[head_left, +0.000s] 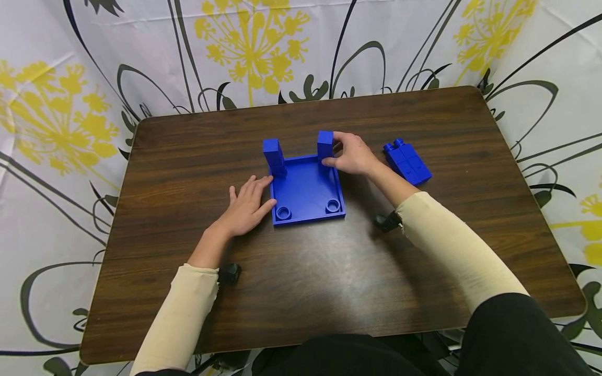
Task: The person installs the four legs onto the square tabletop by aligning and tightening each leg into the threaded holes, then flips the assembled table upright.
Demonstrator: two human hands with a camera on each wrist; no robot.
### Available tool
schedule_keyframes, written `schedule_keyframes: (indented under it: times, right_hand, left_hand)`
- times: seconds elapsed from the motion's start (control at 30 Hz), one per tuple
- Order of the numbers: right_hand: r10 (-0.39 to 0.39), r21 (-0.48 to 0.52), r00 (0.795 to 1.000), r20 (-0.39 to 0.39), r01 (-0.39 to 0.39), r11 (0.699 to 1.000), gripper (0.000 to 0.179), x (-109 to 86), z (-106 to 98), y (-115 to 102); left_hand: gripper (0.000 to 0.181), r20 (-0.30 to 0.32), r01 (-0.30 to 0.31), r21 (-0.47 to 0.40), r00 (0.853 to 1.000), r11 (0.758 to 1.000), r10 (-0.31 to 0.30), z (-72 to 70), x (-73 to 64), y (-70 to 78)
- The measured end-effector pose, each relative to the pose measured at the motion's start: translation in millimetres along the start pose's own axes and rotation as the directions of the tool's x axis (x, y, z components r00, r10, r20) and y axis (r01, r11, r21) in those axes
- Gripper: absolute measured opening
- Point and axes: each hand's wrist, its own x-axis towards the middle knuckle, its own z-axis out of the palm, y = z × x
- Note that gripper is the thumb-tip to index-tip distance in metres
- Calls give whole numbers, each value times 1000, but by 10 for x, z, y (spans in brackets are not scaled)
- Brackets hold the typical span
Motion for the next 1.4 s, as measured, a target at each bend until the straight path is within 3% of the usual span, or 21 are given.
schedule_keyframes:
  times: [0.3,0.53,0.7,0.83,1.1,1.4]
  right_hand:
    - [-63,37,997,53,62,997,34,-17,-74,44]
    - [-111,167,984,141,87,982,52,5,-115,76]
    - [-123,280,974,189,67,958,66,33,-98,91]
    - [-113,350,971,209,33,936,65,35,-79,96]
    - [-85,309,976,200,19,951,63,49,-72,91]
    - [-57,212,989,135,27,977,56,50,-56,62]
  left_hand:
    - [65,3,-2,1,1000,1000,2,3,2,-11]
    - [66,0,-3,-4,1000,1000,3,12,6,-27]
    - [65,2,0,-7,1000,1000,0,14,2,-18]
    - [65,0,-1,-5,1000,1000,1,15,4,-15]
    - [64,-1,-5,-5,1000,1000,5,7,4,-2]
    - [66,4,-4,-5,1000,1000,4,1,14,-5]
